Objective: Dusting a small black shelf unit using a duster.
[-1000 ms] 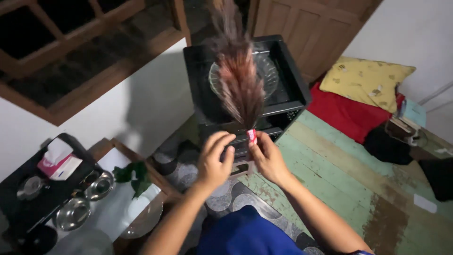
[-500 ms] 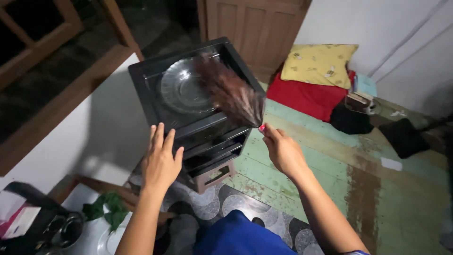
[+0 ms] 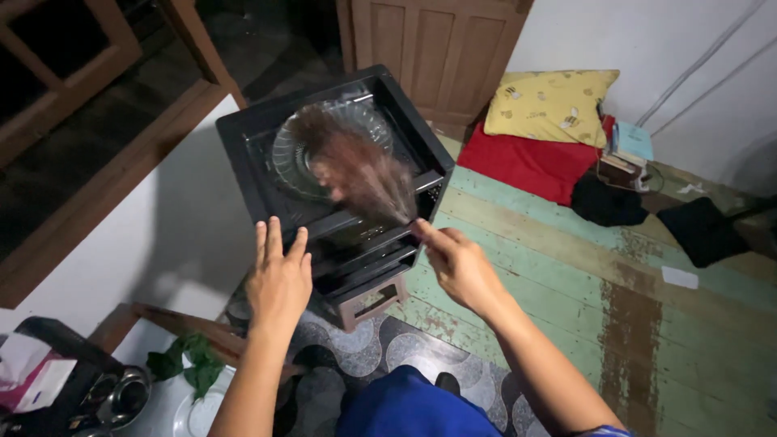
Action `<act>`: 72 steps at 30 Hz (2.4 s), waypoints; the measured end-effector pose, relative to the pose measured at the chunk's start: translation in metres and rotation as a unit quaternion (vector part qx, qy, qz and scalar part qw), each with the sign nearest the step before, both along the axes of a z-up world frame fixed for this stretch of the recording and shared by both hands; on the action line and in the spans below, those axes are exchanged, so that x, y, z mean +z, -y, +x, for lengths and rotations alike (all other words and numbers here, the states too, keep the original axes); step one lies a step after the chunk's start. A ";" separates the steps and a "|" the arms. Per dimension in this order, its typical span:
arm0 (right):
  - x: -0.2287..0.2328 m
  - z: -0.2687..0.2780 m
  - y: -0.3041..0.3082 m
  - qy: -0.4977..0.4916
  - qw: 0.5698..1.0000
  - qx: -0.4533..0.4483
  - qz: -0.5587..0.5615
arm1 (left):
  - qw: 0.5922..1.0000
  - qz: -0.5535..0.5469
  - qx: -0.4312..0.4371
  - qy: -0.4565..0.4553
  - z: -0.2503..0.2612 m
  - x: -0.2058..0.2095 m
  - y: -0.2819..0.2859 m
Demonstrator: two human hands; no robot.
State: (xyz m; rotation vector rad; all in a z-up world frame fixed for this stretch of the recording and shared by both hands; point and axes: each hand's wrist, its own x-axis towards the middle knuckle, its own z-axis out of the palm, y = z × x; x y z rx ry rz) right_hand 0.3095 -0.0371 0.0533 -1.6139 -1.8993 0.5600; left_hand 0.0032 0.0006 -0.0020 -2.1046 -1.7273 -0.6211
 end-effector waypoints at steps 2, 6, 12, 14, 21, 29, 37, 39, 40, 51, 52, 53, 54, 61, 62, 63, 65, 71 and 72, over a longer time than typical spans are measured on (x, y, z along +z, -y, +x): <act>0.001 0.000 -0.006 -0.001 1.000 -0.009 0.013 | 1.000 0.005 0.000 0.006 0.001 0.002 0.000; 0.018 -0.013 -0.001 -0.040 0.999 0.003 0.011 | 0.999 0.011 -0.015 0.026 0.006 0.012 0.006; 0.019 -0.022 -0.015 -0.018 0.999 0.038 0.022 | 0.999 -0.019 -0.004 0.028 0.010 0.012 0.005; 0.013 -0.013 -0.024 0.007 0.999 0.016 0.035 | 0.999 -0.025 -0.002 0.031 0.010 0.014 0.006; 0.014 -0.017 -0.020 0.027 0.997 -0.041 0.064 | 0.997 -0.048 -0.002 0.057 0.010 0.012 0.006; 0.008 -0.043 -0.023 0.005 0.995 0.073 0.067 | 0.998 -0.015 -0.019 0.056 0.012 0.013 0.005; -0.016 -0.013 -0.064 0.057 0.992 -0.022 0.110 | 0.997 -0.001 -0.011 0.074 0.014 0.008 0.003; 0.002 -0.032 -0.046 0.046 0.994 0.014 0.102 | 0.998 -0.001 -0.010 0.068 0.015 0.005 0.003; 0.000 -0.040 -0.044 0.046 0.994 0.016 0.101 | 0.998 -0.002 -0.008 0.069 0.015 0.004 0.004; -0.031 -0.023 -0.084 0.121 0.987 -0.062 0.089 | 0.997 -0.022 -0.015 0.071 0.011 0.008 0.006; -0.030 -0.023 -0.081 0.122 0.987 -0.060 0.091 | 0.997 -0.020 -0.014 0.072 0.011 0.008 0.007; -0.029 -0.021 -0.078 0.118 0.987 -0.067 0.082 | 0.997 -0.020 -0.017 0.078 0.011 0.007 0.006; -0.028 -0.020 -0.076 0.114 0.988 -0.075 0.072 | 0.996 -0.019 -0.020 0.083 0.012 0.007 0.005; -0.001 -0.053 -0.022 0.039 0.997 0.039 0.062 | 0.997 -0.001 -0.026 0.067 0.011 0.002 0.002; -0.006 -0.049 -0.026 0.041 0.996 0.042 0.074 | 0.997 -0.003 -0.024 0.067 0.010 0.002 0.002; -0.010 -0.044 -0.029 0.044 0.994 0.045 0.085 | 0.997 -0.006 -0.022 0.068 0.010 0.002 0.004; -0.030 -0.028 -0.048 0.054 0.993 0.007 0.103 | 0.997 -0.009 -0.025 0.069 0.010 0.009 0.007; -0.035 -0.013 -0.064 0.030 0.989 -0.075 0.120 | 0.996 -0.009 -0.029 0.081 0.011 0.007 0.004; -0.028 -0.016 -0.059 0.016 0.991 -0.053 0.122 | 0.996 -0.003 -0.030 0.081 0.012 0.006 0.004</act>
